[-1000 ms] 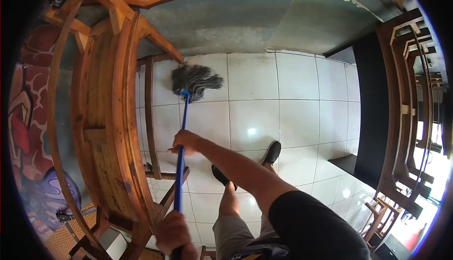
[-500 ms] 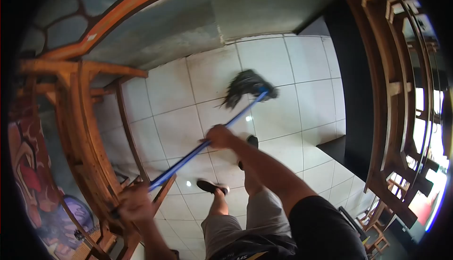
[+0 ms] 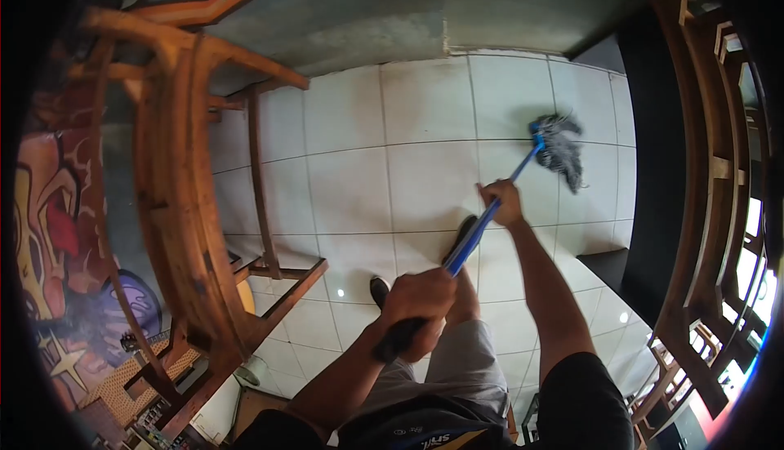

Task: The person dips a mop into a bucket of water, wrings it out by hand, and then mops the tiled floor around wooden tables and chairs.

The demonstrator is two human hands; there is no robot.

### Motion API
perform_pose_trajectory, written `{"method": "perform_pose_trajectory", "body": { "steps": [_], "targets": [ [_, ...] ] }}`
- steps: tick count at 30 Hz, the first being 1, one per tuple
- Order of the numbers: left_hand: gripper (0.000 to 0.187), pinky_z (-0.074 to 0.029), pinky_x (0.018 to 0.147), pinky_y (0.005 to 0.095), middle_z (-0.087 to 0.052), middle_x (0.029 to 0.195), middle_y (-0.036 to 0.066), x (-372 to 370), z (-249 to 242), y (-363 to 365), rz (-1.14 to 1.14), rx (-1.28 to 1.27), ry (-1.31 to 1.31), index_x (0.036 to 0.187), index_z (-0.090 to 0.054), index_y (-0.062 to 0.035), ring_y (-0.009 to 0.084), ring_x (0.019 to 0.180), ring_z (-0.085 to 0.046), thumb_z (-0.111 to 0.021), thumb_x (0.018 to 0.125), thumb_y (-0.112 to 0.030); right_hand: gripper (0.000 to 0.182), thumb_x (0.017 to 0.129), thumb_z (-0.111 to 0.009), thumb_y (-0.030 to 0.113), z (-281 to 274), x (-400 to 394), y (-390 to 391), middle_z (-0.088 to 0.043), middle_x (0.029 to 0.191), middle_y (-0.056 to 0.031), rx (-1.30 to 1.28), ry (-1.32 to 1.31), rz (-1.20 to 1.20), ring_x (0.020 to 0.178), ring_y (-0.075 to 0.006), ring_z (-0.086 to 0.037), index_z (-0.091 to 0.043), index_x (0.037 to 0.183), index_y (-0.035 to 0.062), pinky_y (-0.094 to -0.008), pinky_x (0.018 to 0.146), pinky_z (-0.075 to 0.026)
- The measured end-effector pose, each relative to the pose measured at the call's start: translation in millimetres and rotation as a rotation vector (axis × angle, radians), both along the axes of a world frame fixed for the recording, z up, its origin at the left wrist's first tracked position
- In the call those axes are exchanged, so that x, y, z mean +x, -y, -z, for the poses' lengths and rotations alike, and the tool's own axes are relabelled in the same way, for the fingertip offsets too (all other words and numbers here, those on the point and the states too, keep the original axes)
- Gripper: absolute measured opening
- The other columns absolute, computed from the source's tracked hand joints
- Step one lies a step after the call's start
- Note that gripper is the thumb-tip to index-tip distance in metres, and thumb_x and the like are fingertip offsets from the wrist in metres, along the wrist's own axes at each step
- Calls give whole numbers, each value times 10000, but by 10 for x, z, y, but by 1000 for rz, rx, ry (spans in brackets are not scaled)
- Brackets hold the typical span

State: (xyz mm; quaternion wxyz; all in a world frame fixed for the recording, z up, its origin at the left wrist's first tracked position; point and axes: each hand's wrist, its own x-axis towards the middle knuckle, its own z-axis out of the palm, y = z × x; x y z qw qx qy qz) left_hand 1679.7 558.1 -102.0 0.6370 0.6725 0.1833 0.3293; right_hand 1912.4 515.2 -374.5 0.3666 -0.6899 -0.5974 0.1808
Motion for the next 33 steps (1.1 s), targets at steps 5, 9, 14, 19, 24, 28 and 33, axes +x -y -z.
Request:
{"method": "perform_pose_trajectory", "body": {
  "steps": [5,9,14,19,24,28,33],
  "targets": [
    [364,-357,489,354,-355,483,65,-1229,-1109,339,-175,19,-166,523,-389,-36,236,431,-382,-542,785,-237,408,874,-651,174,-520,-2075,-212,-530,517,-114,-24,-321,-297,546,-332,-538,-489,509,88,-432,603,-418],
    [211,-389,515,324,-387,494,40,-2100,-1112,717,-59,185,-271,534,-441,-58,214,445,-422,-572,662,-163,397,909,-606,282,-472,-3498,-357,-570,593,-121,-31,-427,-655,671,-337,-591,-550,566,89,-457,671,-456],
    [178,-415,504,311,-430,482,20,-2672,-758,983,145,408,-489,521,-430,-114,209,438,-463,-602,551,-146,435,886,-617,391,-458,-4448,-540,-601,625,-161,-207,-291,-985,704,-367,-611,-636,606,59,-454,679,-488],
    [260,-397,467,297,-374,468,5,-2793,-946,881,91,396,-379,491,-377,-123,176,407,-436,-600,624,-136,435,885,-623,418,-640,-4322,-423,-607,611,-170,-217,-297,-898,686,-375,-624,-660,635,64,-449,661,-489],
    [372,-416,487,289,-393,476,-2,-2436,-1230,527,420,300,-243,494,-413,-102,147,401,-423,-591,801,-211,493,900,-583,491,-906,-3213,-68,-641,669,-168,-288,-302,-794,690,-376,-629,-678,669,66,-449,676,-499],
    [383,-427,521,322,-453,523,17,-1952,-1026,766,202,36,-95,532,-445,-87,175,456,-455,-588,829,-282,484,904,-559,508,-881,-2063,429,-670,765,-165,-322,-167,-631,846,-393,-628,-697,697,94,-458,791,-506],
    [308,-478,661,381,-656,800,120,-714,118,1218,-10,-314,77,648,-551,3,218,713,-575,-620,786,-263,417,808,-604,209,-73,-251,1517,-677,890,-90,-431,79,-363,934,-298,-625,-682,1194,347,-418,857,-493]
  ]
}}
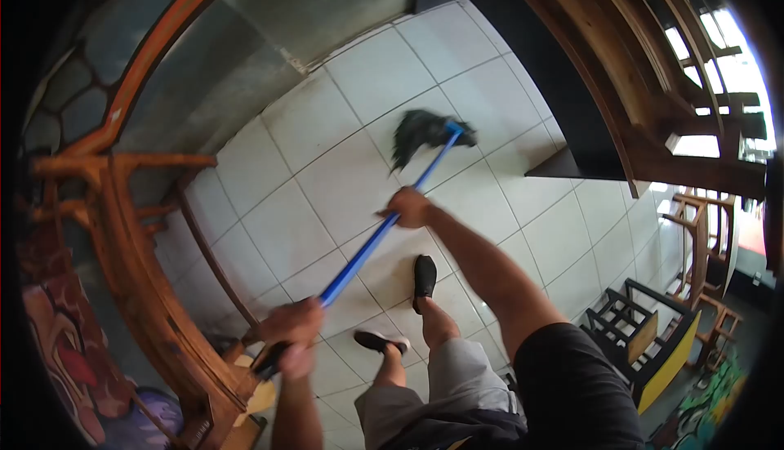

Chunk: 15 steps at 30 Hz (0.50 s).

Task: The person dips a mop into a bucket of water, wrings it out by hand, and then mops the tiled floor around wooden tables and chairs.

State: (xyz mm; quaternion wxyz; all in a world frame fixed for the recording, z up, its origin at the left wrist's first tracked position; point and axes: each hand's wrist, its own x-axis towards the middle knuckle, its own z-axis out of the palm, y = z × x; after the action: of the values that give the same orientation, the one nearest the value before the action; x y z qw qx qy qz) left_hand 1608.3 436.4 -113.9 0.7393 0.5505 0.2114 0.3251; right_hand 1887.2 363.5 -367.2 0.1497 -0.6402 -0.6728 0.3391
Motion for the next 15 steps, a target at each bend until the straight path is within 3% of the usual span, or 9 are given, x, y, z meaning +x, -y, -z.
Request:
{"method": "perform_pose_trajectory", "body": {
  "steps": [1,2,3,5,6,8,12,13,15],
  "targets": [
    [367,-482,637,365,-652,782,118,387,264,185,8,54,8,648,-551,13,207,652,-561,-600,815,-310,264,857,-596,253,184,385,285,-676,838,-98,-8,14,161,867,-307,-636,-740,1077,281,-427,804,-497],
    [416,-471,585,348,-617,713,115,856,471,316,99,250,103,632,-529,8,215,581,-528,-563,848,-346,203,893,-600,302,337,775,565,-653,724,-110,120,-52,288,770,-325,-630,-753,825,187,-444,728,-486],
    [435,-449,542,352,-545,629,109,1201,583,430,217,400,67,622,-504,-8,232,539,-493,-522,861,-371,358,907,-617,330,358,1105,799,-610,624,-121,178,-33,364,693,-343,-606,-649,618,121,-462,661,-458],
    [313,-382,497,363,-436,574,103,1719,724,701,379,467,168,579,-411,-20,251,510,-443,-513,769,-247,361,888,-647,288,318,1526,1233,-602,612,-121,299,73,464,657,-339,-586,-604,576,111,-463,636,-445],
    [243,-374,520,339,-399,597,79,1839,697,795,444,382,172,567,-397,-52,262,569,-445,-552,631,-228,375,885,-650,281,241,1586,1300,-601,602,-112,164,120,534,653,-335,-582,-587,558,109,-454,640,-446],
    [195,-402,546,357,-412,605,78,1738,631,818,477,350,195,569,-396,-38,269,584,-463,-551,599,-152,390,883,-653,274,192,1422,1296,-600,593,-104,15,140,555,649,-331,-579,-570,539,108,-445,644,-448],
    [145,-457,560,332,-479,613,70,926,209,707,377,527,27,590,-471,-54,255,601,-524,-594,524,-92,374,846,-686,221,138,512,928,-585,549,-69,250,-71,466,624,-317,-579,-541,521,106,-414,647,-449],
    [237,-386,488,337,-377,511,81,736,-26,716,291,496,-30,515,-353,-34,259,470,-421,-475,691,-136,367,838,-690,210,63,193,789,-579,540,-65,283,-144,475,606,-309,-573,-542,518,110,-409,649,-448],
    [351,-382,472,323,-402,511,64,284,-522,616,259,380,-87,511,-342,-43,229,472,-437,-503,782,-196,374,840,-689,211,-141,-543,528,-560,528,-66,286,-320,501,586,-302,-562,-536,516,108,-394,654,-440]
  ]
}}
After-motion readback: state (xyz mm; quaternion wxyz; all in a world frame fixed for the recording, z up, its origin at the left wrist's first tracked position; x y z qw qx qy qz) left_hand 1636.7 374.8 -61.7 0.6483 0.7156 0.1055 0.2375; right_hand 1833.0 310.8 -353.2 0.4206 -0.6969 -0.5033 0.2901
